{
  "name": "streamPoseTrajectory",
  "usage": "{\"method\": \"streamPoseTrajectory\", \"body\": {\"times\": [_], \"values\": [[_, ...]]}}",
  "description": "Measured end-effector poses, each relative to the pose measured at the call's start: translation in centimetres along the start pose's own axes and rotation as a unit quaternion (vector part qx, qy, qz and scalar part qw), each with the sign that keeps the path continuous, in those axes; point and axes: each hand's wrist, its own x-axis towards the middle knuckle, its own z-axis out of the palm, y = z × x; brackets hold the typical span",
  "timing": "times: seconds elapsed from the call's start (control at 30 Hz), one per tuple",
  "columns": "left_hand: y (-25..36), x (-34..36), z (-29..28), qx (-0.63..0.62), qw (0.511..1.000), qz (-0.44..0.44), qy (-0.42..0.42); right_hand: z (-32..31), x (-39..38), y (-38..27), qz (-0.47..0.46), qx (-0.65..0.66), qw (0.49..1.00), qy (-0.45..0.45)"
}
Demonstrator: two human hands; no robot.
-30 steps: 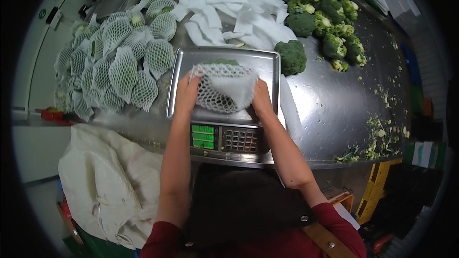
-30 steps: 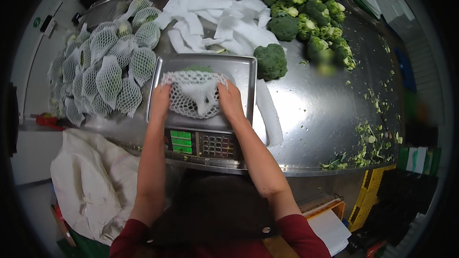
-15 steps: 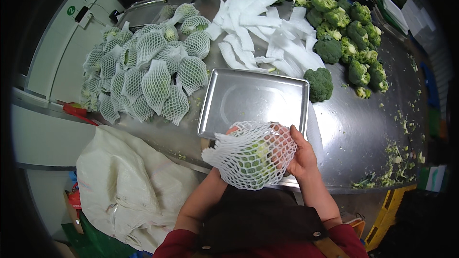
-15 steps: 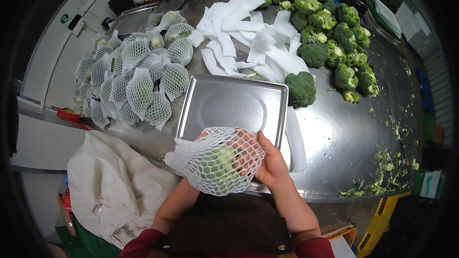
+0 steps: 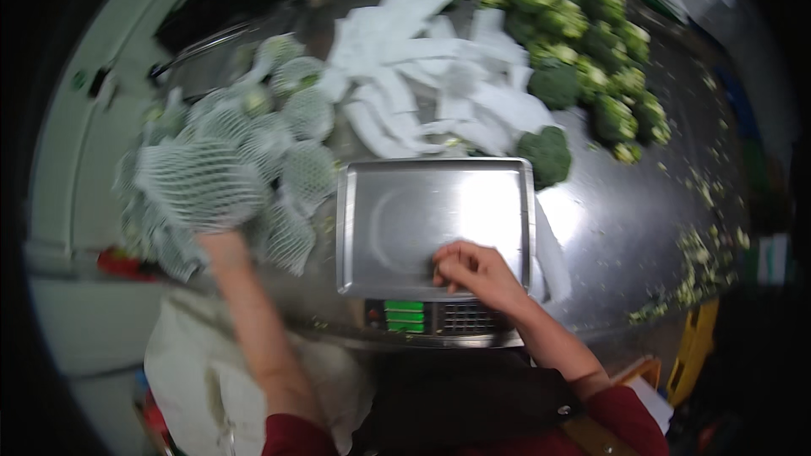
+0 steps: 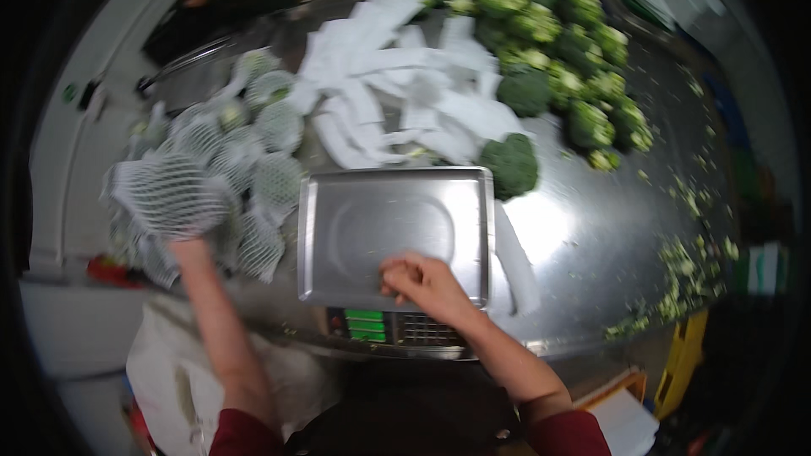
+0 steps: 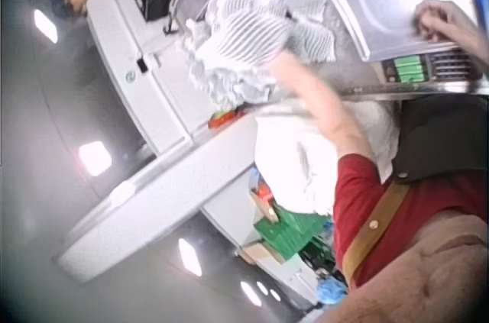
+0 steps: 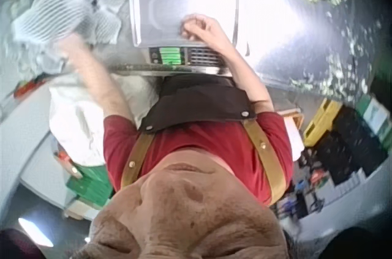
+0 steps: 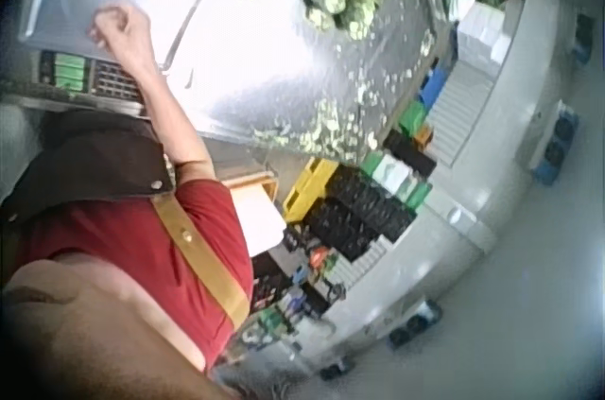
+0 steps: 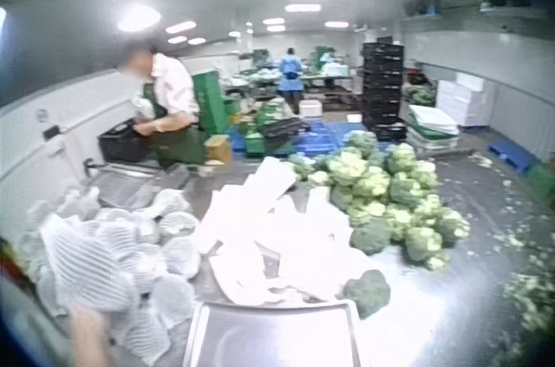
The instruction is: The person weighs broccoli heads on a digital scale and wraps each one in a white mesh protective sleeve.
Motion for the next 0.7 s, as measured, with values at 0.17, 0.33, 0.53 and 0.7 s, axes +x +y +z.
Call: {"method": "streamPoseTrajectory", "body": {"times": [0.17,0.33,0.53,0.7], "values": [[5.0,17.2,-2.0,-0.039,0.998,-0.012,0.037,-11.7,3.2,-2.2,-0.195,-0.2,0.867,0.412],[0.6,14.0,3.3,-0.019,1.0,-0.002,-0.003,-20.4,6.1,-2.8,-0.159,-0.596,0.616,0.49],[-6.7,2.8,2.6,0.248,0.956,-0.005,-0.158,-24.9,6.8,-2.2,-0.064,-0.356,0.84,0.404],[-14.4,-16.8,6.8,0.275,0.893,-0.227,-0.273,-28.4,3.3,-1.1,-0.114,0.119,0.895,0.416]]}}
